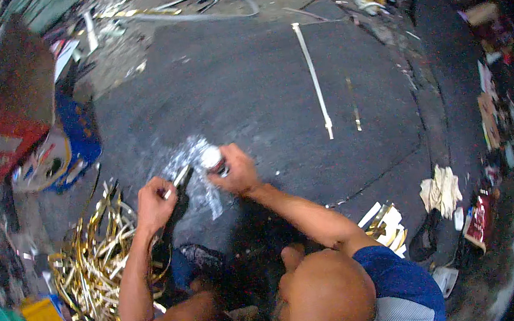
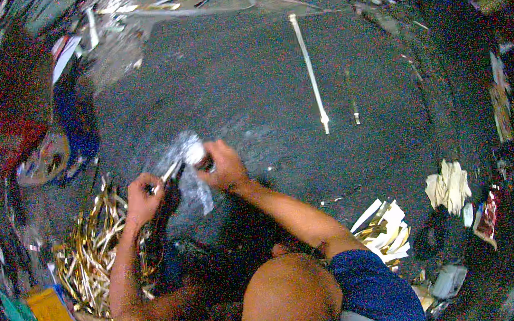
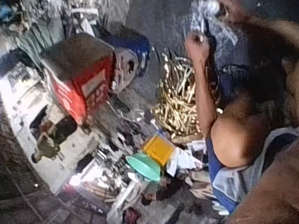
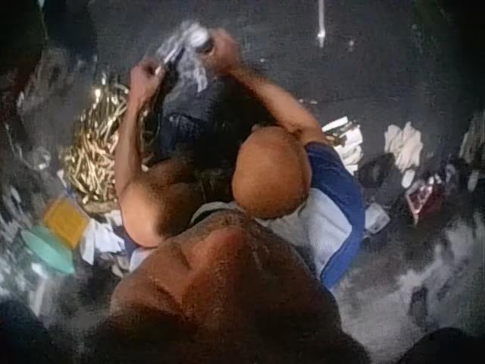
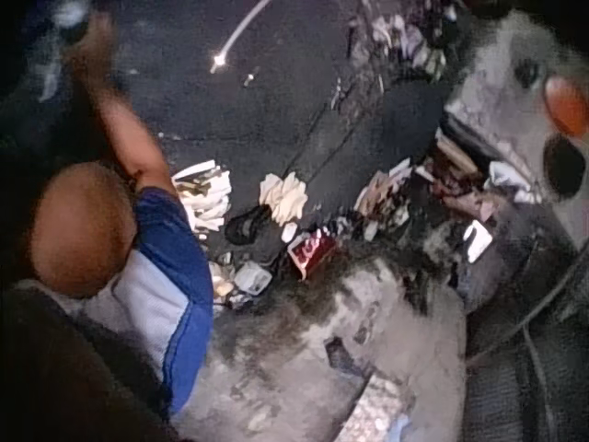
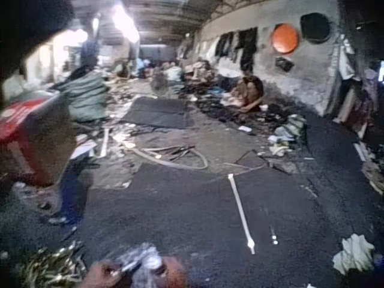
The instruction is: The person sits on the floor and repeatedly picks up thin gold ribbons, wraps them around a small cylindrical object, and places the wrapped ribbons on the floor. The person handles the ribbons one at a time and continues the process throughout the clip.
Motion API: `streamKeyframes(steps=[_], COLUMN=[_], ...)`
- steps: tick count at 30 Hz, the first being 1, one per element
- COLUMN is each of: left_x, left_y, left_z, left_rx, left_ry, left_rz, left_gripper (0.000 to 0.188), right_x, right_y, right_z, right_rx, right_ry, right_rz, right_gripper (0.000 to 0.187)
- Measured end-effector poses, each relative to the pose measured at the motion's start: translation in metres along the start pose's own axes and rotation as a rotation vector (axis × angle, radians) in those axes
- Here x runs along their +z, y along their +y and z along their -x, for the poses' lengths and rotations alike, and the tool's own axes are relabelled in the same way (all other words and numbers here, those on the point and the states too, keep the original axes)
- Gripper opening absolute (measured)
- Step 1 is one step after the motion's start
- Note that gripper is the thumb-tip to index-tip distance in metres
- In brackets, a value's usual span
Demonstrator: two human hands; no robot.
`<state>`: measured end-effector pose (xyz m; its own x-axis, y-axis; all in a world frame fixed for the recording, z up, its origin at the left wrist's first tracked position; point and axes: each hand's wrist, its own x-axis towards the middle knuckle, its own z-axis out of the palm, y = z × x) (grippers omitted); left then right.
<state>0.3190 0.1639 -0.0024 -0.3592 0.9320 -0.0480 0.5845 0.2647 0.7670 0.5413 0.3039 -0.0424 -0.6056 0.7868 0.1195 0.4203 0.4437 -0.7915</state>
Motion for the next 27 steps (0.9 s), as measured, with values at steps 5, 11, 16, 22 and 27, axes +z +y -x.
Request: streamKeyframes(steps=[5,11,16,22,27], left_x=[0.031,0.054,0.061,0.039,0.052], left_y=[0.013,0.002,0.002,0.005,-0.001], left_z=[0.008,0.026,0.027,0.034,-0.011], left_rx=[-0.342,-0.523,-0.673,-0.487,-0.255], left_ry=[0.011,-0.09,-0.25,-0.444,-0.206], left_rz=[0.645,0.897,1.448,1.352,0.34], left_gripper=[0.028,0.036,0.048,0.042,0.018], right_x=[-0.012,-0.028,0.0,-0.022,-0.059], right_y=[0.036,-0.014,-0.059,-0.001,0.012], right_z=[0.002,-0.005,0.011,0.02,0.015], right_rx=[0.214,0.279,0.218,0.376,0.353], right_ry=[0.224,0.298,0.133,0.187,0.409], right_rz=[-0.642,-0.674,-0.492,-0.238,-0.422], right_gripper=[0.06,0.057,0.062,0.057,0.059])
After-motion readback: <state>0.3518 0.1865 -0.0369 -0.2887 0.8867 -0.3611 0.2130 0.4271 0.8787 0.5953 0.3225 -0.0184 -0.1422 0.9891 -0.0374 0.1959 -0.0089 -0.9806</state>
